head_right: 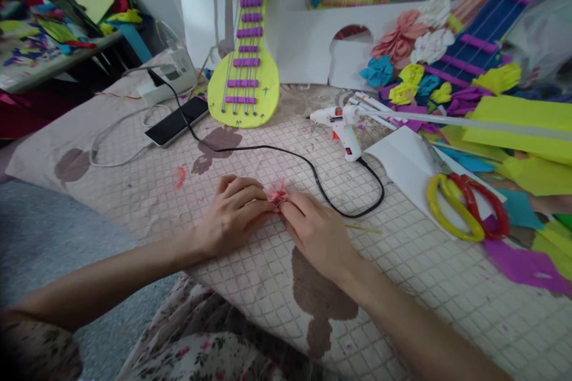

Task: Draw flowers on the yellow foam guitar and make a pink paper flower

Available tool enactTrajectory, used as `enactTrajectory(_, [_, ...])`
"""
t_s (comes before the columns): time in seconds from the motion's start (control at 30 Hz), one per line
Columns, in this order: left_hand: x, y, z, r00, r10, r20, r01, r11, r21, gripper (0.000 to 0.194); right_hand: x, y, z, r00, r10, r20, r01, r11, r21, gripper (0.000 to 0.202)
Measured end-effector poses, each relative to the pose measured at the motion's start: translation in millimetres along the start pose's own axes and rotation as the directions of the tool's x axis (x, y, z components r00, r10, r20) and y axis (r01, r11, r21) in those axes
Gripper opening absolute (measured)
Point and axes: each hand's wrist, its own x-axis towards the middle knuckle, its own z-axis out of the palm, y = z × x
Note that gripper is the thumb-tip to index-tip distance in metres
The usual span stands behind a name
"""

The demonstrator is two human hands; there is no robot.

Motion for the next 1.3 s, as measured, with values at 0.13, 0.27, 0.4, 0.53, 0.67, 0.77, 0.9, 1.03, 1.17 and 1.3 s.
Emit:
enactTrajectory(0.13, [0.2, -0.2, 0.7, 1.000, 0.003, -0.002, -0.003, 1.000, 0.013, 0.009, -0.4, -1.0, 0.5, 1.000, 0.016, -0.007, -0.016, 1.000, -0.004, 0.019])
enactTrajectory(0.27, [-0.9, -0.1, -0.3, 1.000, 0.020, -0.020, -0.020, 1.000, -0.002, 0.006, 0.4, -2.9, -0.4, 0.999, 0.021, -0.036, -0.021, 1.000, -0.001, 0.017])
enactTrajectory(0.4, [-1.9, 0.4, -2.4, 0.990, 0.140, -0.008, -0.140, 0.989, 0.042, 0.008, 0.9, -3.7, -0.6, 0.998, 0.046, -0.038, -0.044, 0.998, 0.053, 0.016])
enactTrajectory(0.53, [-1.5, 0.0, -3.1, 0.975, 0.221, -0.026, -0.218, 0.972, 0.085, 0.016, 0.7, -3.2, 0.4, 0.998, 0.056, -0.037, -0.052, 0.993, 0.103, 0.016])
enactTrajectory(0.67, [-1.0, -1.1, -3.0, 0.958, 0.286, -0.038, -0.280, 0.953, 0.114, 0.013, 0.5, -3.3, 0.6, 0.997, 0.060, -0.042, -0.055, 0.992, 0.118, 0.016])
enactTrajectory(0.77, [-0.4, -0.8, -3.0, 0.952, 0.306, -0.027, -0.301, 0.947, 0.112, 0.012, 0.4, -3.9, 0.6, 0.997, 0.060, -0.045, -0.054, 0.992, 0.115, 0.015])
enactTrajectory(0.9, [0.9, 0.4, -3.7, 0.947, 0.320, -0.009, -0.316, 0.941, 0.120, 0.020, 0.3, -3.6, 1.2, 0.996, 0.072, -0.052, -0.065, 0.991, 0.119, 0.014])
enactTrajectory(1.03, [0.9, 0.0, -5.0, 0.946, 0.323, 0.028, -0.324, 0.943, 0.075, 0.022, 0.1, -2.4, 1.8, 0.994, 0.091, -0.058, -0.082, 0.988, 0.134, 0.013])
enactTrajectory(1.17, [-0.1, -1.1, -5.3, 0.984, 0.177, -0.027, -0.178, 0.983, -0.040, 0.011, -0.2, -2.6, 1.3, 0.995, 0.081, -0.053, -0.072, 0.987, 0.143, 0.013])
enactTrajectory(1.3, [0.0, -0.9, -3.7, 0.998, 0.028, -0.050, -0.031, 0.997, -0.065, 0.003, -1.0, -3.1, 0.6, 0.996, 0.083, -0.045, -0.075, 0.987, 0.143, 0.015])
